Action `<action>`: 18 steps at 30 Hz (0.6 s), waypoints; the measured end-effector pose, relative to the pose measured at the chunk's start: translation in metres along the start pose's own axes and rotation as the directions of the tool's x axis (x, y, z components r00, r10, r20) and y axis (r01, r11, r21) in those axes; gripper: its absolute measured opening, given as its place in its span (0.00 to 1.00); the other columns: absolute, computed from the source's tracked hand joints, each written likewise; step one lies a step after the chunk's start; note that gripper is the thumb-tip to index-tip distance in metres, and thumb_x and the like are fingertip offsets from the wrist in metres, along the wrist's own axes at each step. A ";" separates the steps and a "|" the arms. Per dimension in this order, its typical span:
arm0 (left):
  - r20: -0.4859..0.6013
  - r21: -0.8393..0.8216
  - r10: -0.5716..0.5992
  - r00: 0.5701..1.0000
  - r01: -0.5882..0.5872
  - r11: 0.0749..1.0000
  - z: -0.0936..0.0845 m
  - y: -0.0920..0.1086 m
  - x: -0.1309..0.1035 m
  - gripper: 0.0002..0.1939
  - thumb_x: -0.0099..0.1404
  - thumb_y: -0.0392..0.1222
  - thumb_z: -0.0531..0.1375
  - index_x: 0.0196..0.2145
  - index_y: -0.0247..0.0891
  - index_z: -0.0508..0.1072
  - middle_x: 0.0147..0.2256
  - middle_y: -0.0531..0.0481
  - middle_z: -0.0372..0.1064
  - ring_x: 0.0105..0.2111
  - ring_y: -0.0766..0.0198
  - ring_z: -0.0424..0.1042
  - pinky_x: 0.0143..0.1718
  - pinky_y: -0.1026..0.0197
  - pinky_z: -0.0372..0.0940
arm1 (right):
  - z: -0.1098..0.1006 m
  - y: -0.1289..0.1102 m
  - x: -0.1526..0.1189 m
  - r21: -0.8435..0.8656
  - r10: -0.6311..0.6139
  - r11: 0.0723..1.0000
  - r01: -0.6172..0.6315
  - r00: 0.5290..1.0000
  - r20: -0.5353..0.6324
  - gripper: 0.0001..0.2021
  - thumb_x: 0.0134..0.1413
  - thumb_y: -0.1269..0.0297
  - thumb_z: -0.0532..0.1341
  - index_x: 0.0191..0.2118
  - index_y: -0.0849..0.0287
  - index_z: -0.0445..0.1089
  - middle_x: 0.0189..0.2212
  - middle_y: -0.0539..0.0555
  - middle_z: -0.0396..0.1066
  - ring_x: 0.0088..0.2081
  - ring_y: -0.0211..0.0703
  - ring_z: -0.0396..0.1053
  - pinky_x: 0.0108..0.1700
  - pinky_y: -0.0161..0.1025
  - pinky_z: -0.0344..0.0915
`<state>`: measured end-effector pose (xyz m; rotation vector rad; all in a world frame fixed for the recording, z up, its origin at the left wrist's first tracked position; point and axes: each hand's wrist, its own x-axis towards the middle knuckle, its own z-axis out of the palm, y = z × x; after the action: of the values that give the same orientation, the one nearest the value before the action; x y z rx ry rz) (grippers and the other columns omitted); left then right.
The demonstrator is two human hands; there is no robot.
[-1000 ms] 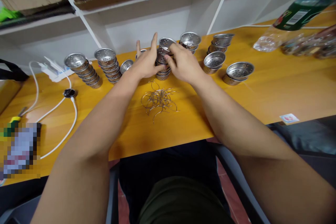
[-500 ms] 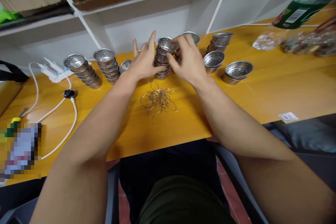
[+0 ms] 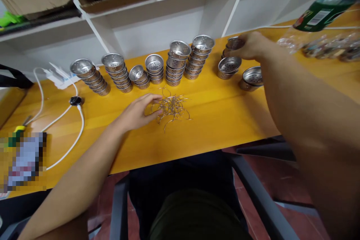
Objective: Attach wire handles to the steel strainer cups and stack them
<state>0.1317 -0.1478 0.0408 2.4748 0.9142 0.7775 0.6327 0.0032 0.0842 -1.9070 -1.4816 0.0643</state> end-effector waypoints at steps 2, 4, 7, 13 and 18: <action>-0.049 -0.044 -0.040 0.998 0.038 0.998 0.008 -0.013 -0.006 0.23 0.84 0.59 0.75 0.69 0.49 0.84 0.63 0.40 0.92 0.61 0.41 0.94 0.67 0.35 0.92 | 0.005 -0.008 0.001 -0.025 0.109 0.994 -0.107 0.988 0.109 0.23 0.54 0.76 0.88 0.26 0.54 0.74 0.35 0.57 0.86 0.43 0.45 0.86 0.51 0.57 0.76; -0.088 -0.086 -0.056 0.995 0.048 0.995 0.013 -0.025 -0.009 0.23 0.84 0.59 0.75 0.68 0.48 0.85 0.63 0.38 0.92 0.61 0.41 0.95 0.68 0.34 0.91 | 0.006 -0.019 0.000 -0.074 0.215 0.975 -0.208 0.972 0.096 0.28 0.56 0.74 0.87 0.23 0.52 0.69 0.36 0.59 0.87 0.50 0.51 0.89 0.53 0.60 0.76; -0.117 -0.120 -0.060 0.991 0.046 0.992 0.014 -0.037 -0.011 0.24 0.85 0.59 0.75 0.69 0.46 0.84 0.63 0.37 0.92 0.61 0.42 0.95 0.69 0.33 0.91 | 0.004 -0.029 -0.002 -0.037 0.263 0.964 -0.263 0.965 0.000 0.30 0.49 0.76 0.89 0.22 0.51 0.67 0.34 0.60 0.86 0.50 0.54 0.90 0.51 0.61 0.74; -0.165 -0.167 -0.046 0.985 0.018 0.986 0.015 -0.054 -0.013 0.25 0.83 0.60 0.77 0.68 0.47 0.84 0.63 0.37 0.92 0.60 0.43 0.95 0.68 0.33 0.92 | -0.002 -0.018 -0.003 0.159 0.162 0.978 -0.136 0.973 -0.164 0.32 0.61 0.75 0.87 0.25 0.45 0.65 0.29 0.51 0.75 0.39 0.41 0.82 0.46 0.57 0.72; -0.173 -0.192 -0.069 0.982 0.035 0.981 0.014 -0.056 -0.014 0.26 0.84 0.61 0.76 0.68 0.44 0.84 0.63 0.36 0.91 0.60 0.44 0.94 0.70 0.34 0.91 | -0.024 -0.017 -0.008 0.236 0.096 0.972 -0.011 0.932 -0.349 0.23 0.65 0.71 0.88 0.32 0.48 0.74 0.45 0.66 0.91 0.48 0.52 0.91 0.47 0.61 0.76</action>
<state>0.1057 -0.1199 -0.0042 2.2359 0.9167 1.0326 0.6269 -0.0140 0.1086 -1.6660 -1.1239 -0.0813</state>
